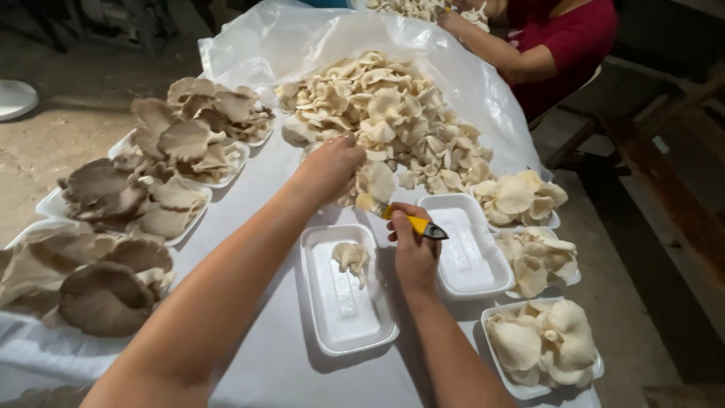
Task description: Cleaning oyster mushrooms with a small brush and arranging them into styrofoam trays for packing.
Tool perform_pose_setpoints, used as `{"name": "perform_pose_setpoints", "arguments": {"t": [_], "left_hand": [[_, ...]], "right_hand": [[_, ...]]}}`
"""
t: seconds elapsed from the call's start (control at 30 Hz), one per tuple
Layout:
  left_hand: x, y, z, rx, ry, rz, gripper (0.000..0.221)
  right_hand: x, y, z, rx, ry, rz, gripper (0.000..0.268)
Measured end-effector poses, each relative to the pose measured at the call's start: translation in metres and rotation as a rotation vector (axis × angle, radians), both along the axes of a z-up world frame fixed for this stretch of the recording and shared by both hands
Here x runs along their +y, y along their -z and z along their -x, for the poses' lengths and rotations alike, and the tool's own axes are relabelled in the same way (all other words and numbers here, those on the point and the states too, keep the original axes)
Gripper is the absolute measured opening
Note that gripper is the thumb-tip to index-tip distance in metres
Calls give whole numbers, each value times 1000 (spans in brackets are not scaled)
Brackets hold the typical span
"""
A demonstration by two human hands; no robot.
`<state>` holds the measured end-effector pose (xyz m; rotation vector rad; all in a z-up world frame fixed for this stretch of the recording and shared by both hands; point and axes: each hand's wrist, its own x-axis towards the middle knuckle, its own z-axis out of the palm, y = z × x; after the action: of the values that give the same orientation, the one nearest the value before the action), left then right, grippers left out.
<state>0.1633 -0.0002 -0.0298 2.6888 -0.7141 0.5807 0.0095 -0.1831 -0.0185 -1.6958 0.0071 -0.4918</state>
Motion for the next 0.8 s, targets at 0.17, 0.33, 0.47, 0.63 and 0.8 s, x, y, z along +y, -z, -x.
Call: {"name": "perform_pose_setpoints", "arguments": {"t": [0.17,0.33,0.47,0.63,0.8], "left_hand": [[26,3,53,174,-86,249,39],[48,8,75,278,-140,479,54],[57,-1,92,360,-74,484,69],[68,-24,110,433,-36,438,68],[73,-23,108,440,-94,378,64]], "right_hand": [[-4,5,-6,-14,-5,4,25],[-7,4,-6,11,4,-3,28],[-4,1,0,-27,0,-14,29],[0,-4,5,-77,-10,-69,29],[1,0,2,-68,-72,-188,28]]}}
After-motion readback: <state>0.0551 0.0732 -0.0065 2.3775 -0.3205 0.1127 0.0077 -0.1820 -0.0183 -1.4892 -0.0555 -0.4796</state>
